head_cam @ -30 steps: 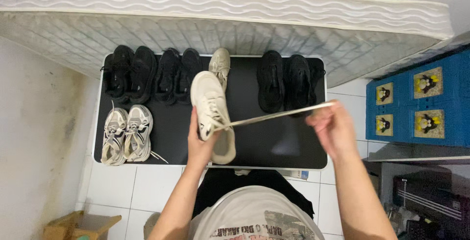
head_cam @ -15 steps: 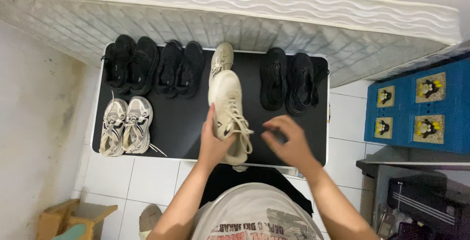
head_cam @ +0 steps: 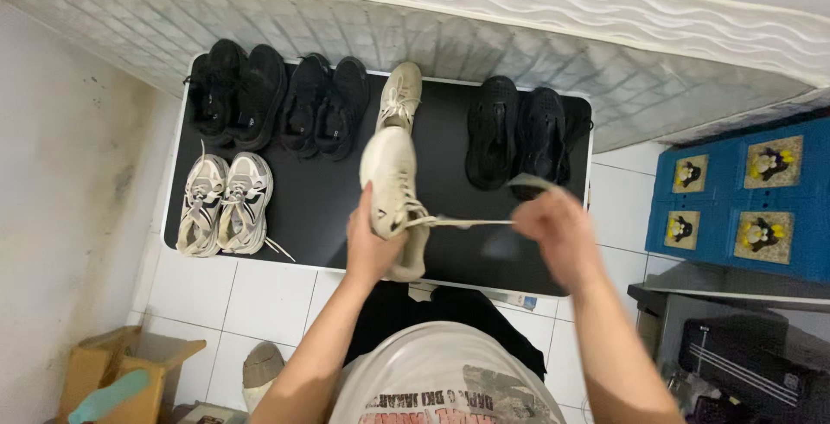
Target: The person unlaces a pair of white sneakers on a black shoe rack, removes the laces, and then re-laces the same shoes. The person handles the laces and shoes by hand, threading the laces through the eyelets and tying them.
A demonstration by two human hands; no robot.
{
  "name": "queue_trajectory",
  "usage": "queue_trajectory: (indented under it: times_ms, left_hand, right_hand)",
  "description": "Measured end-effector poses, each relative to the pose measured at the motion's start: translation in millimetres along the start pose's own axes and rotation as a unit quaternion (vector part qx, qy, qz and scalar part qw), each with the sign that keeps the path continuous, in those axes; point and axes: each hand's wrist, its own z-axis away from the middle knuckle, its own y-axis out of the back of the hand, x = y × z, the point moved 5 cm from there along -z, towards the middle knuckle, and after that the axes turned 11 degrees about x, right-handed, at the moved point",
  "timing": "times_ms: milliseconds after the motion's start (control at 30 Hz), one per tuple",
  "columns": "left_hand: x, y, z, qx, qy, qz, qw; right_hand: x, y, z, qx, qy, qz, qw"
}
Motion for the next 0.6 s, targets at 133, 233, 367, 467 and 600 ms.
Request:
queue_trajectory:
  times_ms: [133,233,367,467,600]
  left_hand:
    - [-25.3,10.9,-4.1,0.013,0.063,0.191,0.980]
    - [-27.1,16.7,-5.9,0.021,0.070,0.195,0.978]
    - [-8.9,17.6,-3.4,0.023,0.031,0.119,0.992]
    - [13.5,8.2,0.1,-0.009,-0.009,0.073,0.997]
    - [32.5,-12.1,5.3,-0.097,0.023,0.079,0.992]
  right_hand:
    - [-14.4,71.7,-23.1,0.035,-0.060,0.012,0.997]
    - [-16.1,91.8,-24.1,0.050,-0.090,0.336,0.936]
    - [-11.2,43.5,-9.5,-0.070,-0.016,0.547,0.834]
    - [-3.8,-24.8,6.3,-0.080,0.075,0.435,0.894]
    - [-6.7,-94.0,21.3,-0.111,0.237,0.382,0.886]
